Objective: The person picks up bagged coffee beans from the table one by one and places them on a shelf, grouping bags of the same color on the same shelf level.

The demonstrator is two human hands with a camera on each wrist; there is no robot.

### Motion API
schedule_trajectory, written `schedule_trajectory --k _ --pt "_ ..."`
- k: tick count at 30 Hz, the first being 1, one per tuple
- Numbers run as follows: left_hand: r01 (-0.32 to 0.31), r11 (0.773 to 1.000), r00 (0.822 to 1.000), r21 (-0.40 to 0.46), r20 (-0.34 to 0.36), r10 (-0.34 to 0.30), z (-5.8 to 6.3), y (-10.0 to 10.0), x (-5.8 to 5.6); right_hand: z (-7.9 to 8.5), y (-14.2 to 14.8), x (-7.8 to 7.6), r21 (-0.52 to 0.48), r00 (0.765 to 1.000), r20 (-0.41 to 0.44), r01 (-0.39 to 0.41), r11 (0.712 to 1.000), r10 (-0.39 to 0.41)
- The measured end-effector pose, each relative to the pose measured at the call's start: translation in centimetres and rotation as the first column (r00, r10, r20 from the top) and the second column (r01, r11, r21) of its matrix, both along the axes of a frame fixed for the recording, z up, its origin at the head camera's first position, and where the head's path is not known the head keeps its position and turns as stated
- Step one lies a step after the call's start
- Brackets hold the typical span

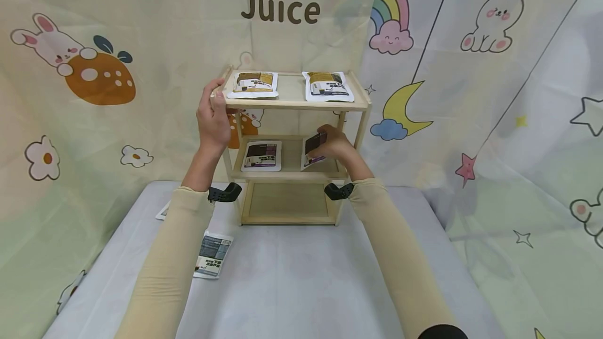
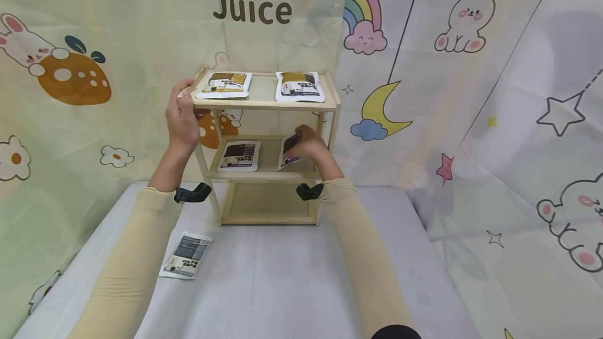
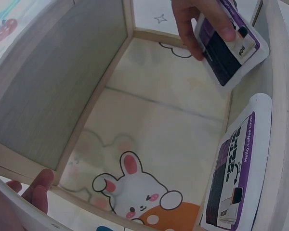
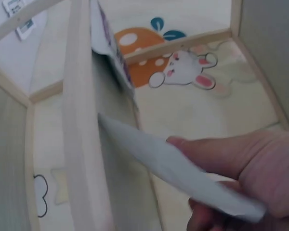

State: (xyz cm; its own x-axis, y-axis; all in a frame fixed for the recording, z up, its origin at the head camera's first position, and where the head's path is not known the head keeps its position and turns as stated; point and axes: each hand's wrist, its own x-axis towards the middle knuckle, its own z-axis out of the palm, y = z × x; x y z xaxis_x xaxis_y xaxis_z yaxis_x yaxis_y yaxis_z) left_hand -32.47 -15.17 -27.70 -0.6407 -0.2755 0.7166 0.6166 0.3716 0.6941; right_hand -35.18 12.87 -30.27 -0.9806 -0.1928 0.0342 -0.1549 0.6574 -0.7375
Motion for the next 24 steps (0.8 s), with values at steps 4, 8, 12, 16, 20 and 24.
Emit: schedule_trajectory --k 4,8,12,16,20,24 --pt "0.009 1.000 1.000 0.001 0.001 -0.009 0.9 0.7 1.7 -0.1 0.0 -0.3 0.105 0.999 0.047 0.020 0.994 -0.025" --pt "0.014 1.000 1.000 -0.008 0.008 -0.014 1.9 1.4 3.4 -0.2 0.0 -0.6 0.203 0.997 0.064 0.032 0.979 -0.046" --pt "0.017 1.000 1.000 -0.012 -0.001 -0.017 2.1 1.5 3.9 -0.5 -0.1 -0.8 0.230 0.994 0.087 0.038 0.972 -0.060" --pt "0.025 1.000 1.000 -0.004 -0.008 -0.026 2.1 1.4 3.8 -1.1 -0.1 -1.0 0.225 0.991 0.122 0.034 0.974 -0.063" --pt "0.025 1.000 1.000 -0.004 0.001 -0.025 2.2 1.3 3.7 -1.6 -0.1 -1.1 0.226 0.988 0.126 0.056 0.973 -0.086" --pt "0.014 1.000 1.000 -0.005 0.010 -0.014 2.1 1.4 3.6 -1.9 -0.1 -1.1 0.203 0.988 0.117 0.078 0.976 -0.104"
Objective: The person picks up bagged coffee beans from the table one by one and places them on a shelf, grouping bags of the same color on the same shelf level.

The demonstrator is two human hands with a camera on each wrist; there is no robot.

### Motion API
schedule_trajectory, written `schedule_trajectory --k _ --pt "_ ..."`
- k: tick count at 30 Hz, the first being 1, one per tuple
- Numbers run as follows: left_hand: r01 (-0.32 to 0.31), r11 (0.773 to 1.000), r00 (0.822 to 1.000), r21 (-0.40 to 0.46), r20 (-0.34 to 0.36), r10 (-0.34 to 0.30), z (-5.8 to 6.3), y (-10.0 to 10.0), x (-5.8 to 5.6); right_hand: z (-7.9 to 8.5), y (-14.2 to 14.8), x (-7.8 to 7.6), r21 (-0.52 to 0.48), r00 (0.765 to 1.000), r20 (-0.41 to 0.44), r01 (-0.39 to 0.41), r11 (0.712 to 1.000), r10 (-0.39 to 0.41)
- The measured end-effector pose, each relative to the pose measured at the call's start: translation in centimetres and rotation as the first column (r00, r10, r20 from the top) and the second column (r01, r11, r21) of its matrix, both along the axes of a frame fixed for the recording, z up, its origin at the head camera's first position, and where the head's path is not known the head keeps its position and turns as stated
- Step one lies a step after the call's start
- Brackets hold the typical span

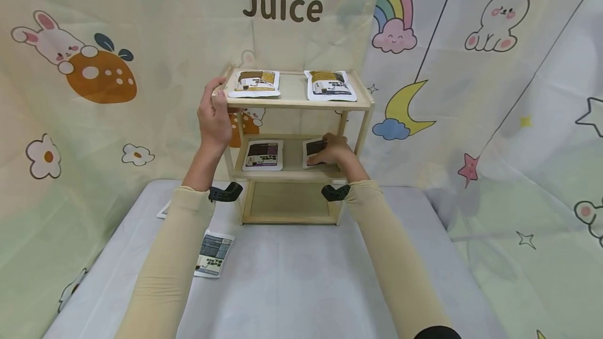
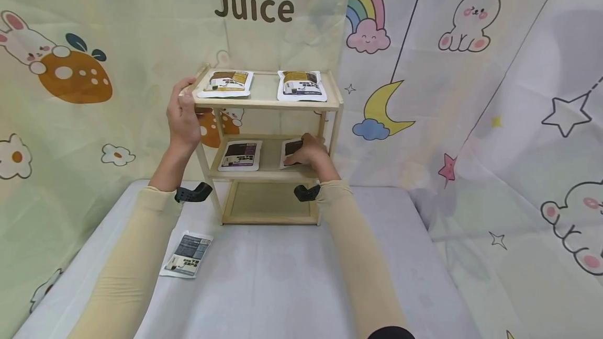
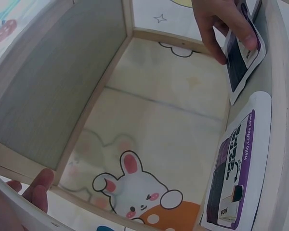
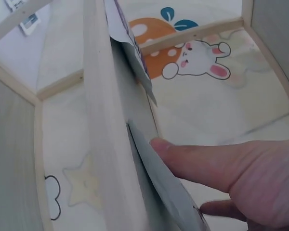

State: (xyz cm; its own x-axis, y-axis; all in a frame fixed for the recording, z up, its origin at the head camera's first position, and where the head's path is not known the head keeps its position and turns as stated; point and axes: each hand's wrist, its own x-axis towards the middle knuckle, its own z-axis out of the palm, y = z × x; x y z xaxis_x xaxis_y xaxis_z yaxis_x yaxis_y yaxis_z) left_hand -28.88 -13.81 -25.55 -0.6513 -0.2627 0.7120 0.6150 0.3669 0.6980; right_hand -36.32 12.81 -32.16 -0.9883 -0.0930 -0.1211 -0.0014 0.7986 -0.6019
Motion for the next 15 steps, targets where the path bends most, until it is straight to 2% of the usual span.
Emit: schedule_trajectory --k 3,9,11,15 --pt "0.005 1.000 1.000 0.007 -0.001 -0.005 -0.2 -0.1 -0.3 -0.2 0.0 0.0 -0.037 1.000 0.003 0.002 0.999 -0.002" --pt "0.024 1.000 0.999 0.016 -0.022 -0.024 -1.8 -1.3 -3.2 -0.7 0.1 -0.1 -0.150 1.000 0.025 0.003 0.989 0.000" --pt "0.020 1.000 1.000 0.009 -0.023 -0.020 -2.3 -1.6 -3.9 -0.8 0.1 -0.1 -0.158 1.000 0.024 0.009 0.987 -0.006" --pt "0.020 1.000 0.999 0.001 -0.028 -0.020 -2.6 -1.8 -4.3 -1.0 0.1 0.0 -0.120 1.000 0.000 0.028 0.992 -0.028"
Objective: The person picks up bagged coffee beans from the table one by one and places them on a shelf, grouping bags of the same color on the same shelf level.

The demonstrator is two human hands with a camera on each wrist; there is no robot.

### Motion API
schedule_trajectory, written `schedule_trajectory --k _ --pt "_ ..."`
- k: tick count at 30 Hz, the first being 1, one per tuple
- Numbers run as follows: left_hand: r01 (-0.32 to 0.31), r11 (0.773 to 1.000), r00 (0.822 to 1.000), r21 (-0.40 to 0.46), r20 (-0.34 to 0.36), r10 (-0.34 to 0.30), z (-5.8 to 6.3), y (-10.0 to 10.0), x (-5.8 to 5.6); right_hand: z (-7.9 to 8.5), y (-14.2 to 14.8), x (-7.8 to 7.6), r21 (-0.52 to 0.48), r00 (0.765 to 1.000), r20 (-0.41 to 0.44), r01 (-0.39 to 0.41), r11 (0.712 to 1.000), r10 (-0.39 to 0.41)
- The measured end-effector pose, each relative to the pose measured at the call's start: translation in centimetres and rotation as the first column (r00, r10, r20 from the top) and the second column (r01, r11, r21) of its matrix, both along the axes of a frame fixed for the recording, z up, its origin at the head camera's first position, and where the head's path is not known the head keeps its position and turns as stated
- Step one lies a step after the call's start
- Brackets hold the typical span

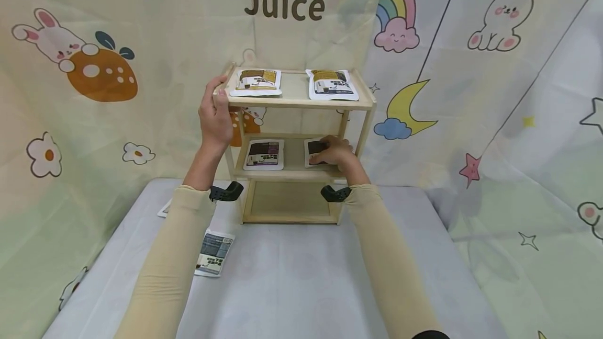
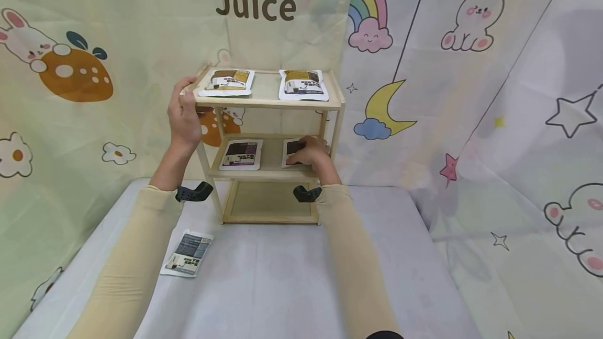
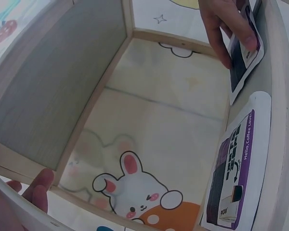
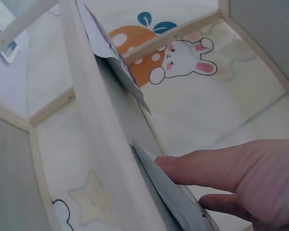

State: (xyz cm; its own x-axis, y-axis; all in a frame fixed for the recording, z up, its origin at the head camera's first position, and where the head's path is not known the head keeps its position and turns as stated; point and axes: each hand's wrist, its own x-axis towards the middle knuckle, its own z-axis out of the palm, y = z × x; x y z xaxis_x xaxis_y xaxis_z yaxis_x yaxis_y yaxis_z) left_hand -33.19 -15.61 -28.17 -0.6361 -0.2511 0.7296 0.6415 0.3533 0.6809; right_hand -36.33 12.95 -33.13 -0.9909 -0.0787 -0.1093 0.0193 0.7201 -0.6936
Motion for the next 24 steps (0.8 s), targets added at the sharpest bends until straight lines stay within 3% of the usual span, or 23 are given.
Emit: schedule_trajectory --k 9,24 --pt "-0.014 1.000 1.000 -0.008 0.012 0.014 0.3 0.2 0.2 0.0 0.1 0.4 0.037 0.998 -0.047 0.042 0.998 -0.041" --pt "-0.024 1.000 1.000 -0.003 -0.020 0.024 -0.1 0.1 -0.1 -1.1 0.3 0.2 -0.088 1.000 -0.020 -0.010 0.996 0.008"
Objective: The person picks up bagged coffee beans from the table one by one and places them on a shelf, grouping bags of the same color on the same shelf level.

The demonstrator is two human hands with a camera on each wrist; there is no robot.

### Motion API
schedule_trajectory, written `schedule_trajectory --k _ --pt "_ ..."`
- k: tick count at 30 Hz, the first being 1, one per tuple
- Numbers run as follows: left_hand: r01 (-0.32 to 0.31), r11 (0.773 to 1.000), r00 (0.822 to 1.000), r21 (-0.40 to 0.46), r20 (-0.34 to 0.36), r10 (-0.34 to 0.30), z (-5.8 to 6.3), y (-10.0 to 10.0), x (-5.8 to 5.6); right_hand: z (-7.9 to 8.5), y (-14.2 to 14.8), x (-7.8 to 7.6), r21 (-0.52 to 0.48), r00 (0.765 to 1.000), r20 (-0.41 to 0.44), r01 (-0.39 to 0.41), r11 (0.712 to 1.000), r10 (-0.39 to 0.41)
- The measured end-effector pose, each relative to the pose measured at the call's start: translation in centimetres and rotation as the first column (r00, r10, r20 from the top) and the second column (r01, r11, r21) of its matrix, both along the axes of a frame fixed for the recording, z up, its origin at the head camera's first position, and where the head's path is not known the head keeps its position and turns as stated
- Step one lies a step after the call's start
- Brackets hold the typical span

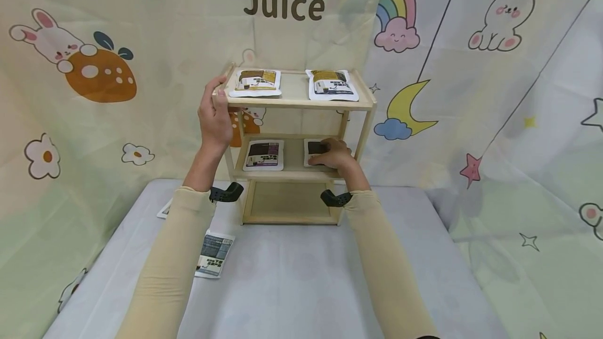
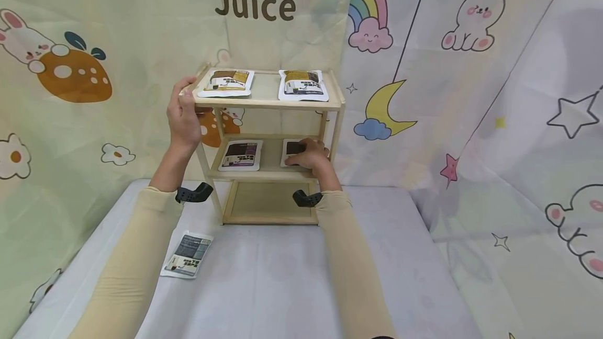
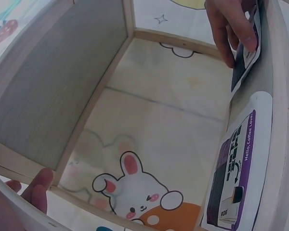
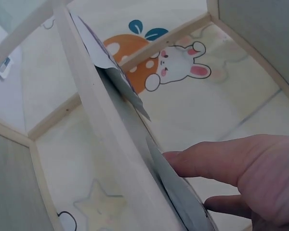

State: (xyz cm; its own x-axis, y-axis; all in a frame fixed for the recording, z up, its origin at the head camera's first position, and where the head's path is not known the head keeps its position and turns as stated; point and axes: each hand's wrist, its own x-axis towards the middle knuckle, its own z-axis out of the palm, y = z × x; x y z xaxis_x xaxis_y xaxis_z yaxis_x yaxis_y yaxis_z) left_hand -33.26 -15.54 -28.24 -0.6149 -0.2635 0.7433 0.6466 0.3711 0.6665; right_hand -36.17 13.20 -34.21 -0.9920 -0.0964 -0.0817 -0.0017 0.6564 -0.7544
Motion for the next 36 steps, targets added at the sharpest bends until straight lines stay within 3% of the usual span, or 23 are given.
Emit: schedule_trajectory --k 7,14,19,23,28,32,36 --pt "0.002 1.000 1.000 0.009 0.017 -0.002 0.2 0.1 0.2 0.2 0.1 0.5 -0.010 0.999 -0.033 0.001 1.000 -0.001" --pt "0.011 1.000 1.000 0.020 0.018 -0.011 0.2 0.2 0.1 0.7 -0.2 1.7 0.031 0.983 -0.182 -0.002 1.000 0.008" --pt "0.005 1.000 1.000 0.016 0.016 -0.005 0.1 0.3 0.2 1.7 -0.9 3.7 -0.106 0.967 -0.246 -0.089 0.990 0.060" --pt "-0.008 1.000 1.000 0.001 0.021 0.008 0.1 0.2 0.2 2.5 -1.1 5.4 -0.217 0.968 -0.218 -0.175 0.961 0.127" --pt "-0.019 1.000 1.000 -0.007 0.023 0.020 -0.1 0.1 0.2 4.3 -1.1 8.3 -0.247 0.950 -0.220 -0.276 0.929 0.224" --pt "-0.015 1.000 1.000 -0.003 0.012 0.015 -0.1 0.0 0.1 6.2 -0.9 10.6 -0.316 0.918 -0.277 -0.367 0.875 0.285" --pt "-0.018 1.000 1.000 0.004 -0.009 0.018 0.2 0.3 0.3 7.8 -0.4 12.0 -0.350 0.870 -0.393 -0.439 0.827 0.296"
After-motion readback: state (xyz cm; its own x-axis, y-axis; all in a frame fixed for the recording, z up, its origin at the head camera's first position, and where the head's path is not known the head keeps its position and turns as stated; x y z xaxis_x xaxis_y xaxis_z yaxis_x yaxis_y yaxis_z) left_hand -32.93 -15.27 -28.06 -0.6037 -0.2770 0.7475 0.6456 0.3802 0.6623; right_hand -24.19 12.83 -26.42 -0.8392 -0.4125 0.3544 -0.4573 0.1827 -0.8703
